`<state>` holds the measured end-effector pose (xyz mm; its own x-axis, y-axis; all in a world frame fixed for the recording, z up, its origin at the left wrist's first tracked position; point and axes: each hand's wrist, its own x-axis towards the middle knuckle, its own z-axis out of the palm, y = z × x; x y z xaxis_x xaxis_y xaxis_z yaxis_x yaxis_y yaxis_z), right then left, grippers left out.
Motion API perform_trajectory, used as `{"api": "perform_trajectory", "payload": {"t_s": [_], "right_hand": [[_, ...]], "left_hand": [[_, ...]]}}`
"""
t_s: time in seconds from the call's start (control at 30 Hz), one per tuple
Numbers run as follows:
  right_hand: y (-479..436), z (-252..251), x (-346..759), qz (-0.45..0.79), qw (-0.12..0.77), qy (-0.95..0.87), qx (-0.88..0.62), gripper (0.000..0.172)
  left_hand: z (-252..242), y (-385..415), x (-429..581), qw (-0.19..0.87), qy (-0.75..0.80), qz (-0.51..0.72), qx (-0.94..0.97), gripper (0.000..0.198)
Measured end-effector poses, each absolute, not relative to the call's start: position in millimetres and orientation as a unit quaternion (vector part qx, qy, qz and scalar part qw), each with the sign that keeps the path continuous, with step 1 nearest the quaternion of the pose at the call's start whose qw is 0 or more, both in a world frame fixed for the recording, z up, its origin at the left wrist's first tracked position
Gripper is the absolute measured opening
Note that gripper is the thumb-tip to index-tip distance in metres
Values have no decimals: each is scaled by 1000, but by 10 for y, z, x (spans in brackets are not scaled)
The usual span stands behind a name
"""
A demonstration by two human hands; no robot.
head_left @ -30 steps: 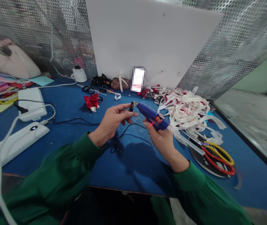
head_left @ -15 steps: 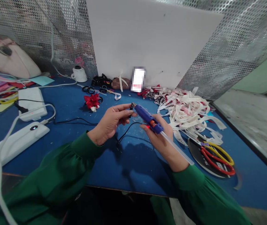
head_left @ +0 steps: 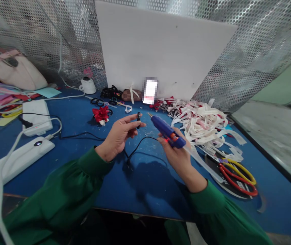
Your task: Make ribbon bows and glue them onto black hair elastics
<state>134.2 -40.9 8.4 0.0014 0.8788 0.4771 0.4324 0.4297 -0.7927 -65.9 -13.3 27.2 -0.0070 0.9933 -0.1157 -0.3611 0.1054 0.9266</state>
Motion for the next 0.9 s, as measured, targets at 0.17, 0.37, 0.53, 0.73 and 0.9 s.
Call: {"api": "perform_trajectory", "payload": {"t_s": [0.17, 0.37, 0.53, 0.73, 0.9], "right_hand": [[-267, 89, 1353, 374, 591, -511, -500, 39], [-41, -137, 1366, 600, 478, -339, -545, 35], [3, -220, 1376, 587, 388, -423, -571, 24], [-59, 134, 1618, 130, 98, -698, -697, 47], [360, 488, 1575, -1, 91, -762, -642, 39]], "left_hand": [[236, -122, -647, 585, 462, 561, 361, 44], [176, -135, -605, 587, 468, 549, 367, 43], [153, -150, -572, 571, 457, 556, 394, 48], [158, -168, -552, 568, 456, 566, 387, 52], [180, -178, -541, 572, 457, 570, 374, 52]]}}
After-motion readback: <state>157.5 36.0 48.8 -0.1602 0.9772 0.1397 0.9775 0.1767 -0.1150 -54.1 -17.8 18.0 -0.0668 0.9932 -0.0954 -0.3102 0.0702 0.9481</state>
